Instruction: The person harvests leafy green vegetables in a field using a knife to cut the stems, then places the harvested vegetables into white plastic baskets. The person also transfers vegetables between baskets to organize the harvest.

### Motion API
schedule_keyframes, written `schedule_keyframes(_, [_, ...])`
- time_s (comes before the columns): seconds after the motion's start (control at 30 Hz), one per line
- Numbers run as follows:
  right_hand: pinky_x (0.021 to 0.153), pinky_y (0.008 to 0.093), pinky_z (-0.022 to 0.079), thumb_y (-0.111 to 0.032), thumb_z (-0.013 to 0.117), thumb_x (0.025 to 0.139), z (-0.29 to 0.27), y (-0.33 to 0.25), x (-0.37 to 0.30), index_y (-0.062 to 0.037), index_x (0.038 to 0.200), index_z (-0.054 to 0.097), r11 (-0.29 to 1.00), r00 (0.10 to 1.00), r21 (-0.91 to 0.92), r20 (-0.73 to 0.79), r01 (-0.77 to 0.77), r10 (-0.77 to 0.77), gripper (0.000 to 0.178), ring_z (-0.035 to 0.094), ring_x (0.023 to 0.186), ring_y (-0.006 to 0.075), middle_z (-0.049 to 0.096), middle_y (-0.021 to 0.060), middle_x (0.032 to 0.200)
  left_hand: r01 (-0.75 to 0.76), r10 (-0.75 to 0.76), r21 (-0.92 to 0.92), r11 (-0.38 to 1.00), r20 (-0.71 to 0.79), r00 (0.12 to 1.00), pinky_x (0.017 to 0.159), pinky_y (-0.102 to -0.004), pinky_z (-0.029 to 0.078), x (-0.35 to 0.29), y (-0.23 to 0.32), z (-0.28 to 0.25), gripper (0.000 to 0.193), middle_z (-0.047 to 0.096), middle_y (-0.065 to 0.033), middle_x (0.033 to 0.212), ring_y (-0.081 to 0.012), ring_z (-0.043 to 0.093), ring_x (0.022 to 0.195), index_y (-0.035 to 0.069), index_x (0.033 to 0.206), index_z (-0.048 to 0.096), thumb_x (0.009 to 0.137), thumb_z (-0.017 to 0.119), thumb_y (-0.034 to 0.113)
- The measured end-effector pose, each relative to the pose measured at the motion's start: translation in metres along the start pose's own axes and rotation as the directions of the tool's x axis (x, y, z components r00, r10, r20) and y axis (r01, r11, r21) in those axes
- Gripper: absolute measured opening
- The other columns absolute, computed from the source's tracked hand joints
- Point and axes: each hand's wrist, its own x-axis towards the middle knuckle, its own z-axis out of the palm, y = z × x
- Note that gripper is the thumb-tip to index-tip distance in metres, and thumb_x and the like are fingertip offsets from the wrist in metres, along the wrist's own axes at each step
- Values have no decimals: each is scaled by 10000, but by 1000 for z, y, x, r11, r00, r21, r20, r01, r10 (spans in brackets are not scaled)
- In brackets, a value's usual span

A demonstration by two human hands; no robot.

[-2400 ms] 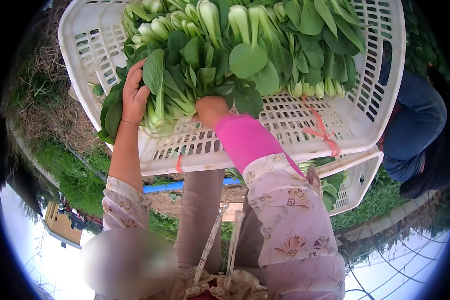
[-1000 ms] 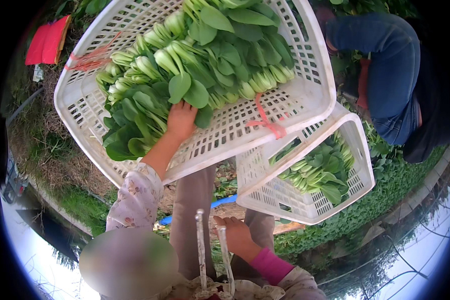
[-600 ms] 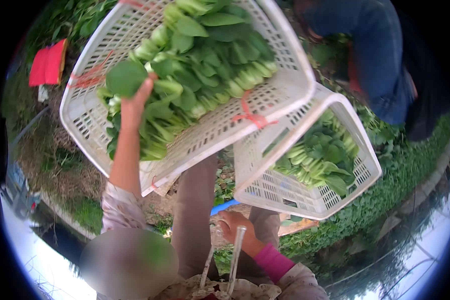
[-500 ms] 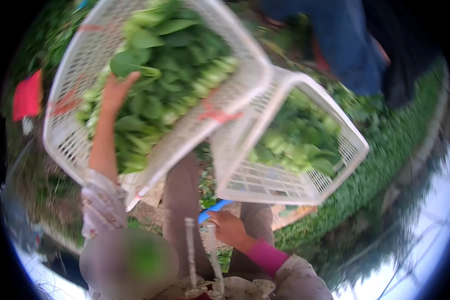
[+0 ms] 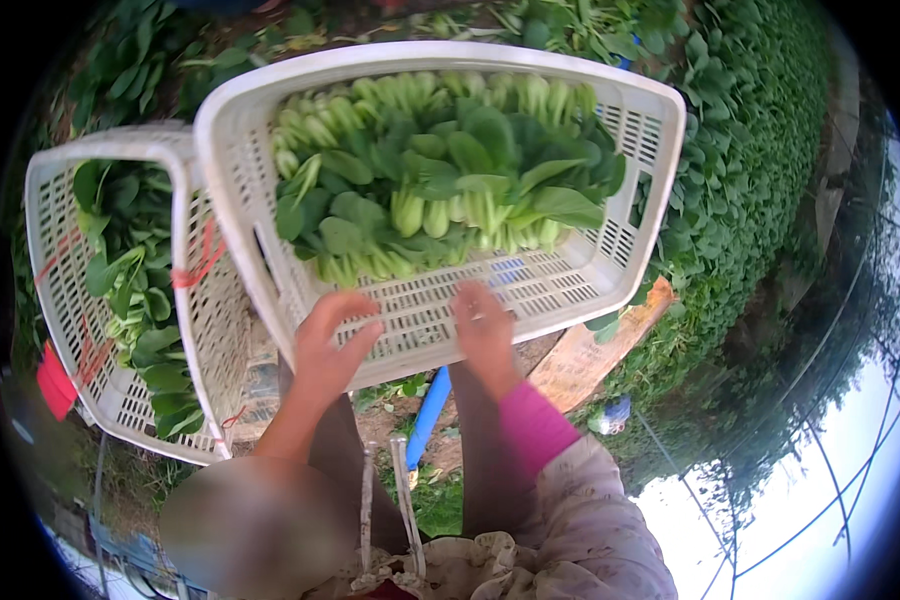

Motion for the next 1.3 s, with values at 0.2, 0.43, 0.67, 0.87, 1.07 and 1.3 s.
schedule_keyframes(0.2, [825, 378, 447, -325, 766, 687, -55, 143, 150, 103, 1084, 519, 986, 937, 148, -349, 72, -16, 633, 580, 965, 292, 602, 219, 1022, 173, -132, 271, 947, -165, 977, 973, -406, 343, 143, -118, 110, 868, 457, -209, 1253, -287, 449, 1163, -45, 1244, 403, 623, 774, 435])
schedule_keyframes(0.43, [785, 462, 431, -570, 651, 712, -35, 134, 179, 48, 1060, 525, 890, 923, -407, -383, -205, 37, 721, 542, 918, 415, 579, 266, 959, 365, -184, 464, 807, -390, 902, 977, -411, 305, 168, -108, 176, 1065, 472, -245, 1150, -385, 397, 1133, -61, 1232, 399, 533, 707, 682])
schedule_keyframes(0.67, [760, 451, 443, -509, 653, 729, -53, 179, 199, 39, 1017, 553, 944, 922, -330, -368, -9, -120, 627, 544, 874, 400, 587, 216, 956, 192, -159, 593, 782, -108, 981, 977, -398, 318, 169, -77, 198, 1125, 442, -253, 1170, -363, 393, 1128, -151, 1208, 343, 514, 725, 647])
schedule_keyframes(0.87, [708, 423, 467, -359, 659, 724, -33, 151, 192, -59, 1039, 593, 945, 919, -311, -331, 105, -212, 441, 572, 886, 354, 606, 154, 986, 287, -189, 331, 899, -297, 936, 975, -408, 354, 165, -94, 193, 1031, 439, -240, 1238, -356, 427, 1140, -89, 1219, 350, 519, 793, 525])
schedule_keyframes(1.07, [759, 418, 464, -395, 640, 730, -37, 127, 203, -24, 946, 637, 975, 963, -217, -270, -54, -6, 429, 579, 889, 367, 631, 173, 937, 246, -232, 8, 969, -303, 924, 981, -390, 340, 180, -119, 165, 979, 485, -212, 1202, -282, 494, 1104, -54, 1201, 356, 515, 833, 456])
schedule_keyframes(1.3, [785, 415, 455, -407, 644, 716, -28, 117, 205, -24, 950, 637, 973, 964, -102, -188, -208, 187, 448, 585, 916, 360, 633, 180, 963, 249, -121, 399, 883, -319, 940, 913, -361, 407, 172, -95, 188, 986, 546, -192, 1127, -315, 536, 1036, -61, 1171, 380, 480, 841, 470])
